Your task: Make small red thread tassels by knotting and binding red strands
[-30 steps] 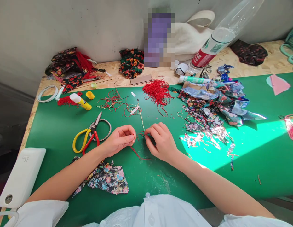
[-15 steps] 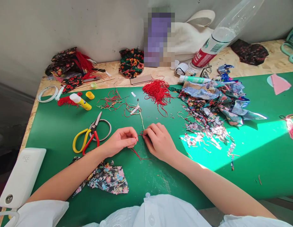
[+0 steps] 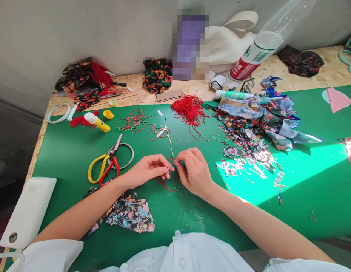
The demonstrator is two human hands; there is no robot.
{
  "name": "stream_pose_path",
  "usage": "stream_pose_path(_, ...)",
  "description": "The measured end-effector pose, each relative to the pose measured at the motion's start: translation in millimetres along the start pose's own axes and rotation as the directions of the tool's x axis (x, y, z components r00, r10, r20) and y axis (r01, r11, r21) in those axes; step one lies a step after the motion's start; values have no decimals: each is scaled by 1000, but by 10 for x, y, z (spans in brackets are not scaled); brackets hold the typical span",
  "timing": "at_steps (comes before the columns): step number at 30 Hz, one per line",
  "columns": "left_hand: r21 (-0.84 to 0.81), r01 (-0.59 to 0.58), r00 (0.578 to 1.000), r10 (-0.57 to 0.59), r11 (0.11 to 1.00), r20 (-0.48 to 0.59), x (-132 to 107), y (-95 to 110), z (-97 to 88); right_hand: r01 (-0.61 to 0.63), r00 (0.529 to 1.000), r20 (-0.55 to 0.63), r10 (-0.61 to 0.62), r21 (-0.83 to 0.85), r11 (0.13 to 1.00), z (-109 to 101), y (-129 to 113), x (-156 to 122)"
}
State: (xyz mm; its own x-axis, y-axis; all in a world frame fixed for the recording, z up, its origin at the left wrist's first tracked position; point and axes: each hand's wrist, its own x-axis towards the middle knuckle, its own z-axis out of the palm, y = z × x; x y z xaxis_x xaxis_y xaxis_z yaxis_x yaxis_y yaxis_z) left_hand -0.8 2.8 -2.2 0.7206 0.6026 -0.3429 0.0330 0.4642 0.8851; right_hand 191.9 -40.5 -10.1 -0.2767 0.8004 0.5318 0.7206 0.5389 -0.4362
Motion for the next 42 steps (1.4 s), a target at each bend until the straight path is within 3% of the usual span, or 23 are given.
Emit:
stream_pose_path(7, -138, -10, 997, 0, 990, -75, 18, 11, -6, 73, 997, -37, -72, 29, 997, -7, -45, -13)
stream_pose_path(19, -317, -3, 996, -26, 948, -88, 12, 46, -7, 104, 990, 87, -111, 84, 991, 18, -74, -36)
stream_pose_path(22, -298, -1, 998, -19, 955, -64, 10, 44, -7, 72, 987, 129, -93, 157, 985, 6, -63, -33)
stream_pose_path(30, -110, 10, 998, -4, 994, 57, 5, -3, -34, -145, 982, 161, 95, 333, 932, -20, -4, 15)
stream_pose_path(42, -36, 41, 996, -38, 999, 82, -18, 13, -28, -141, 978, 199, 67, 385, 912, -15, 1, 12)
